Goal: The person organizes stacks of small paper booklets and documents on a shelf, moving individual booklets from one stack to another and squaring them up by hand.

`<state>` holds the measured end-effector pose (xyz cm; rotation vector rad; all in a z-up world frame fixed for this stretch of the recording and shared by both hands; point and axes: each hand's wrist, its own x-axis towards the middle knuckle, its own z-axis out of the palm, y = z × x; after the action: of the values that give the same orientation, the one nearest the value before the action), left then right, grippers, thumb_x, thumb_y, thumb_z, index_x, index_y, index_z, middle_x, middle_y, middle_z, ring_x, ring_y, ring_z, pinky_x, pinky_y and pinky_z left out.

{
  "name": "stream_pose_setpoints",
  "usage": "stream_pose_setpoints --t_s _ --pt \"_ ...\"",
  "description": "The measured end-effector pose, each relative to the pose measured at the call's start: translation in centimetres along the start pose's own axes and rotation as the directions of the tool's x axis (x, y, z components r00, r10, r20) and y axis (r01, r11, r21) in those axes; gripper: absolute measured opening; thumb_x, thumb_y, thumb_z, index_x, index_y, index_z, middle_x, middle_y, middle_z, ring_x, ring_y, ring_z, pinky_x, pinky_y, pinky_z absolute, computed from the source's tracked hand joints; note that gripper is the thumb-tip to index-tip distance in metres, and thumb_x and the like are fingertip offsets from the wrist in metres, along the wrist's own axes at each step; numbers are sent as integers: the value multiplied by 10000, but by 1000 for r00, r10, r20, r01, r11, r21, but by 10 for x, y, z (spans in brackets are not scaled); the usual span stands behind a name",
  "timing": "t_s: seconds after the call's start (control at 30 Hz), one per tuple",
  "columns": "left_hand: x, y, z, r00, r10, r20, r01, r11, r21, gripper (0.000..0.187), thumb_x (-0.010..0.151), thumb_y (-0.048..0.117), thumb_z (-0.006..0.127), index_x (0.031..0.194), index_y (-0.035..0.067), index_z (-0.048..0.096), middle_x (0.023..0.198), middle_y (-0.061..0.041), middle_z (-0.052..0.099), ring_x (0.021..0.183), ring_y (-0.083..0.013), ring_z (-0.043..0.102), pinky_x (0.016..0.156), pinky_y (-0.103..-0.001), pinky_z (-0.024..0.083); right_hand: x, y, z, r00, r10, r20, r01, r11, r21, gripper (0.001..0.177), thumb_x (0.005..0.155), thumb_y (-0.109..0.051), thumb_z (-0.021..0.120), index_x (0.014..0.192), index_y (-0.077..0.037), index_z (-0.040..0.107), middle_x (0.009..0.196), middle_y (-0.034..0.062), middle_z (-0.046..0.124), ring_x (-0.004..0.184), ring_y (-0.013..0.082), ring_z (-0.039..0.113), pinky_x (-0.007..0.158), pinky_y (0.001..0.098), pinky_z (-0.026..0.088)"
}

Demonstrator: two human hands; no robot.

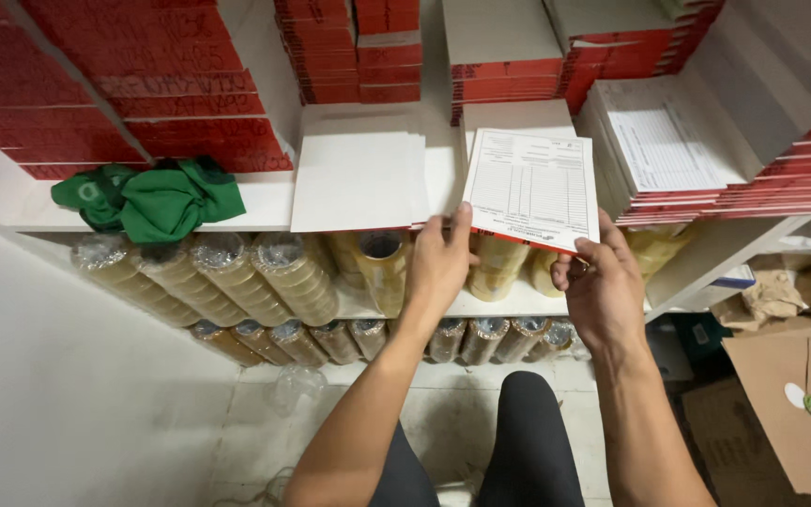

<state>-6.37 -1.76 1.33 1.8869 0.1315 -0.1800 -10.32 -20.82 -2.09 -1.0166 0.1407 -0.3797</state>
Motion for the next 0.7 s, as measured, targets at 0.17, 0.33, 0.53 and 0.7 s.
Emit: stream_pose_setpoints --t_s 0.17,0.33,0.53,0.7 --pt "33 -29 2 954 256 -159 -297 882 -365 370 991 193 601 1250 -65 656 1021 -245 735 677 -265 734 536 -336 604 2 8 12 988 -21 154 20 1000 10 701 954 -31 531 1623 -88 329 940 124 585 705 192 617 530 261 480" --pt "18 -28 -43 876 354 -329 -457 826 -329 372 1033 149 551 1311 -94 599 1073 -236 719 629 -182 680 548 -299 590 13 27 57 956 -11 292 1 999 36 733 982 -11 516 1652 -125 241 986 105 600 778 179 685 576 220 574" --pt "57 -71 -99 772 291 -564 -386 921 -53 324 1024 176 546 1261 4 687 906 -163 741 664 -206 716 589 -373 615 39 60 109 883 110 457 -14 978 -207 689 1004 -12 507 1631 -35 223 771 164 603 527 250 627 448 322 502" --pt "38 -67 -115 795 148 -588 -112 989 97 305 1040 312 544 1230 184 745 584 -8 692 629 -188 719 640 -379 576 66 90 116 843 243 480 -8 898 -441 700 999 -78 592 1577 67 226 745 216 676 463 287 669 376 381 519"
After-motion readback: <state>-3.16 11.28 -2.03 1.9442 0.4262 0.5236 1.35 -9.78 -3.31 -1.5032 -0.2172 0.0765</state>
